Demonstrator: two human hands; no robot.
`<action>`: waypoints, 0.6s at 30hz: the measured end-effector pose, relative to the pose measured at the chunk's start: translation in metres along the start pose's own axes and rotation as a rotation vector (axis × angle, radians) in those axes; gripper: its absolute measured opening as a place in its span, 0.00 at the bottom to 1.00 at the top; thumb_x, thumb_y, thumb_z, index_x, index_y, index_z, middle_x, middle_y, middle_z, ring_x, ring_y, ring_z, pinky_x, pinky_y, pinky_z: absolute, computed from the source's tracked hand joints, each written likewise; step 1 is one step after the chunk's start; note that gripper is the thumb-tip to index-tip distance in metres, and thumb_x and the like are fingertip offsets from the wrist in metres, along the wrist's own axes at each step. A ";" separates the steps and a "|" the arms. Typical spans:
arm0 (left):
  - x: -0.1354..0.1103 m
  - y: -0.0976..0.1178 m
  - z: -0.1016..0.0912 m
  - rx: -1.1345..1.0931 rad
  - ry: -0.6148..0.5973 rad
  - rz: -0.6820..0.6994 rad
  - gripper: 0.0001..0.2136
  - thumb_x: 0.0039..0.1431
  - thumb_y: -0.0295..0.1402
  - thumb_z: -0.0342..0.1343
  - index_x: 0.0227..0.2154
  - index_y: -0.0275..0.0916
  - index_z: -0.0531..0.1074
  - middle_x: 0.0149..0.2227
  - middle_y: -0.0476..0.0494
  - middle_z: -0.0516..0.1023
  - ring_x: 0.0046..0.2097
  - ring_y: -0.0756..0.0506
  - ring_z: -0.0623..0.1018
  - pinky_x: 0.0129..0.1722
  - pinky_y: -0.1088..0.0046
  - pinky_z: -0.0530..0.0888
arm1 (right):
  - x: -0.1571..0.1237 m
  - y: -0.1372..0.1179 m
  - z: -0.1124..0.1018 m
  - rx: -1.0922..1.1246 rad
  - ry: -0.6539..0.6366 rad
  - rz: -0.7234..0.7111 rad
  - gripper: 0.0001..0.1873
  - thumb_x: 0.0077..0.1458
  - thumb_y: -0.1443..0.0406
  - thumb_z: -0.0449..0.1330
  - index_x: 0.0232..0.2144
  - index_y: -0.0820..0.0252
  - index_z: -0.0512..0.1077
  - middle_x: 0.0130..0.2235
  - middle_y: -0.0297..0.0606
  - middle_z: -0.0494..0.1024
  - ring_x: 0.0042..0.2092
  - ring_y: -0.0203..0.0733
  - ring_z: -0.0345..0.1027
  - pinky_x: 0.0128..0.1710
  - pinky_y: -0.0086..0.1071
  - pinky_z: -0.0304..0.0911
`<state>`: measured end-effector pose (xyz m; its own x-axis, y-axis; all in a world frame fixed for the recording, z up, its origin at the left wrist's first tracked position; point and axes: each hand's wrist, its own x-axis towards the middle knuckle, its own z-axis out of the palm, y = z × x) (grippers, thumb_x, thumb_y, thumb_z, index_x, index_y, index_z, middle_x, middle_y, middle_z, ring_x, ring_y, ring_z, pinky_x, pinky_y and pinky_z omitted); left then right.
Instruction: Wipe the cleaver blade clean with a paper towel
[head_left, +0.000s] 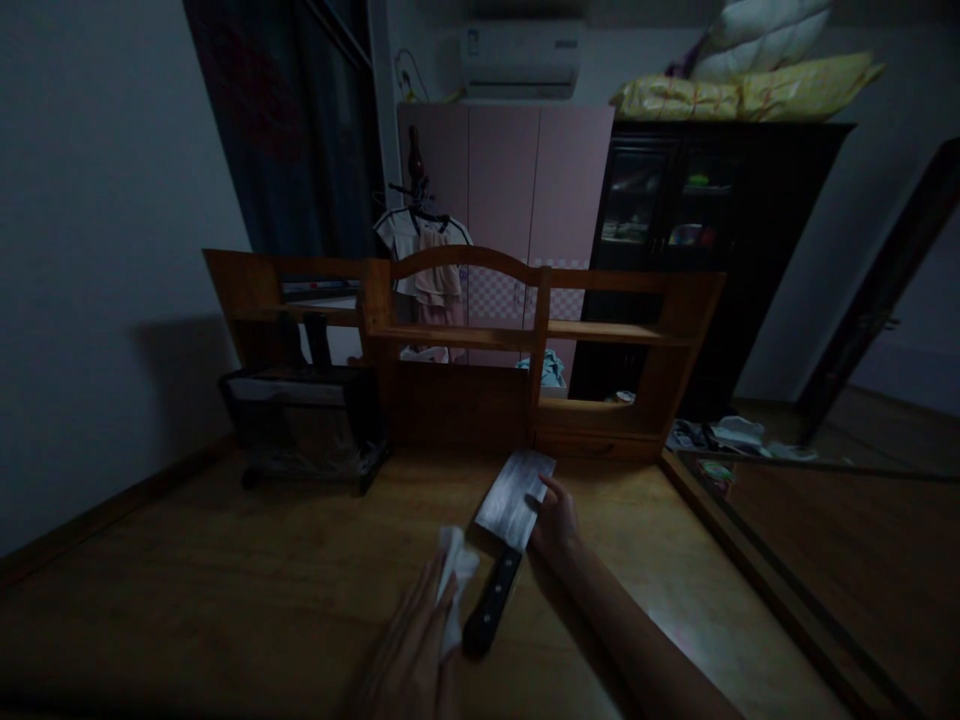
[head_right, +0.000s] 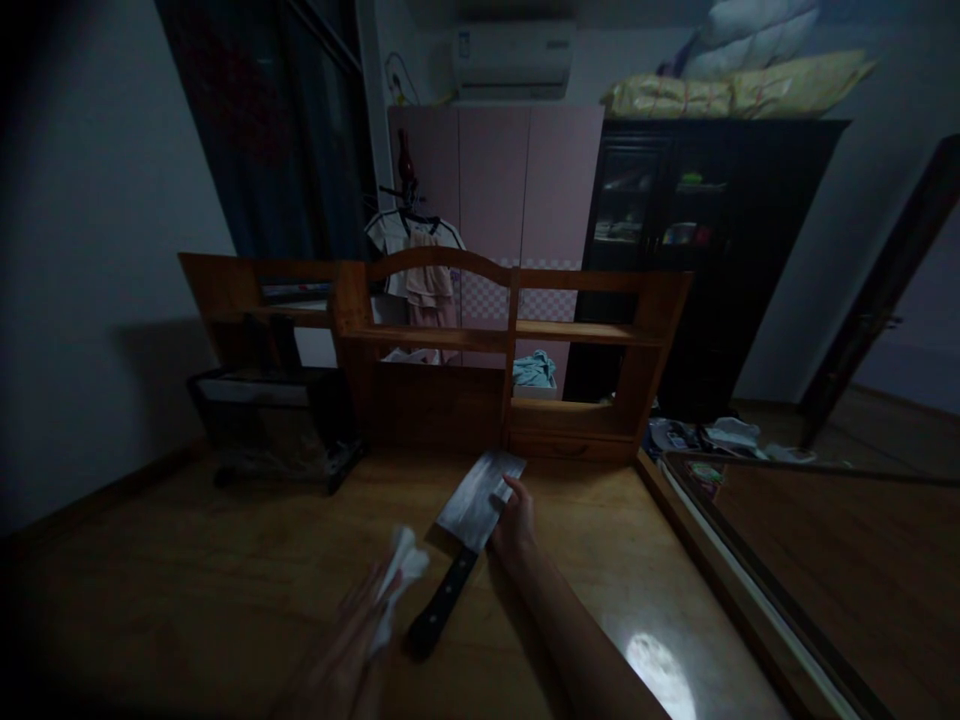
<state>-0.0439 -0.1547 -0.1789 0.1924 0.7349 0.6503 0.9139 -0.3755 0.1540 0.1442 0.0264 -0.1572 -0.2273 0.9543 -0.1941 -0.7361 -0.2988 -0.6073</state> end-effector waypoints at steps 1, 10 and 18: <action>0.010 0.004 0.001 0.023 0.012 -0.018 0.27 0.61 0.27 0.44 0.64 0.41 0.54 0.62 0.42 0.62 0.63 0.42 0.62 0.59 0.61 0.68 | 0.000 0.000 0.000 0.008 -0.001 0.005 0.12 0.48 0.60 0.58 0.34 0.60 0.70 0.26 0.36 0.72 0.27 0.43 0.69 0.25 0.34 0.66; 0.043 0.041 0.059 0.003 -0.210 -0.027 0.28 0.56 0.19 0.40 0.62 0.32 0.58 0.64 0.35 0.56 0.63 0.41 0.61 0.58 0.61 0.68 | 0.001 -0.001 -0.002 0.017 0.006 0.005 0.10 0.47 0.60 0.59 0.31 0.59 0.70 0.26 0.38 0.72 0.28 0.47 0.70 0.25 0.36 0.65; 0.056 0.046 0.065 -0.055 -0.213 -0.012 0.33 0.52 0.17 0.39 0.64 0.29 0.50 0.66 0.36 0.49 0.66 0.41 0.50 0.60 0.57 0.66 | 0.004 -0.001 -0.004 0.018 0.042 -0.027 0.12 0.45 0.59 0.60 0.33 0.59 0.67 0.26 0.36 0.71 0.27 0.45 0.69 0.25 0.34 0.64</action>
<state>0.0325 -0.0945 -0.1838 0.2578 0.8400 0.4773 0.8969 -0.3918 0.2050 0.1464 0.0306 -0.1603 -0.1806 0.9608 -0.2102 -0.7531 -0.2725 -0.5988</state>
